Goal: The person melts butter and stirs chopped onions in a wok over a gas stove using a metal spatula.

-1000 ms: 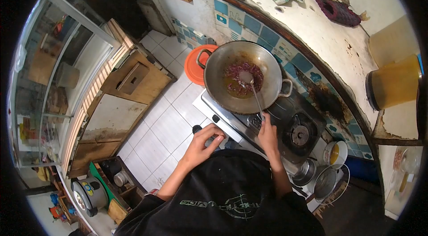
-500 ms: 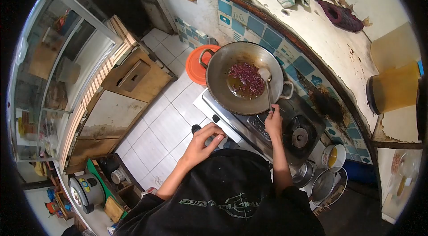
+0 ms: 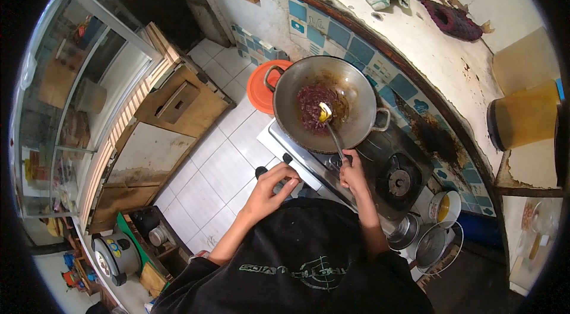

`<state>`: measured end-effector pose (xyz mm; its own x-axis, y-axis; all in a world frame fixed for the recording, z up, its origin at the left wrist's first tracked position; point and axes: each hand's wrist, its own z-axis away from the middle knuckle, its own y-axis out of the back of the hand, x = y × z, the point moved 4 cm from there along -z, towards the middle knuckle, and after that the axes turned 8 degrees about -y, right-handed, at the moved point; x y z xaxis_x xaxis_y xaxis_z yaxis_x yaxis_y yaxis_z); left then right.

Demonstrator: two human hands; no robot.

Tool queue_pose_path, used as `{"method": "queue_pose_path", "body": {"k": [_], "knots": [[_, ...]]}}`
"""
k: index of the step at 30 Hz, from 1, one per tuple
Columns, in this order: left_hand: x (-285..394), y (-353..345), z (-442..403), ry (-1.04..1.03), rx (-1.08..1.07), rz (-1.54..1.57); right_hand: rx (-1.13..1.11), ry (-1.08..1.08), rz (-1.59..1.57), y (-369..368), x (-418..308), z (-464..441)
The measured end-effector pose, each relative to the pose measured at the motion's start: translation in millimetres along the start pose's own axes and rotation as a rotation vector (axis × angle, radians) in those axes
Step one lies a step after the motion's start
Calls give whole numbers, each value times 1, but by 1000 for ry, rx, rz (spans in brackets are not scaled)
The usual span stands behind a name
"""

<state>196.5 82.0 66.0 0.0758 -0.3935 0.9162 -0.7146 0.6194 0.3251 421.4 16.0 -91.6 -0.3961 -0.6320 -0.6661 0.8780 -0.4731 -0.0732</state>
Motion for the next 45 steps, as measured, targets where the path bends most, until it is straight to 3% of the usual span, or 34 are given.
{"method": "queue_pose_path", "body": {"k": [10, 13, 16, 19, 28, 31, 34, 37, 40, 43, 45], "knots": [[-1, -2, 0, 10, 6, 13, -31, 12, 22, -5, 4, 13], [-1, -1, 1, 15, 4, 5, 45, 92, 245, -1, 6, 11], [-2, 0, 3, 20, 5, 2, 242, 668, 618, 0, 5, 14], [-2, 0, 4, 17, 10, -1, 195, 340, 632, -10, -19, 45], [2, 0, 4, 15, -3, 6, 270, 410, 734, -7, -13, 43], [0, 0, 6, 12, -5, 3, 200, 332, 724, -5, -8, 35], [0, 0, 7, 16, -7, 6, 271, 330, 780, -1, 3, 25], [0, 1, 7, 16, -1, 8, 315, 411, 731, 1, 4, 21], [0, -1, 7, 21, 1, 4, 368, 681, 706, 8, 14, 5], [1, 0, 7, 29, -1, 0, 132, -42, 256, 11, 7, 6], [1, -2, 6, 31, -2, 0, -39, -144, -88, 12, 4, 3]]}}
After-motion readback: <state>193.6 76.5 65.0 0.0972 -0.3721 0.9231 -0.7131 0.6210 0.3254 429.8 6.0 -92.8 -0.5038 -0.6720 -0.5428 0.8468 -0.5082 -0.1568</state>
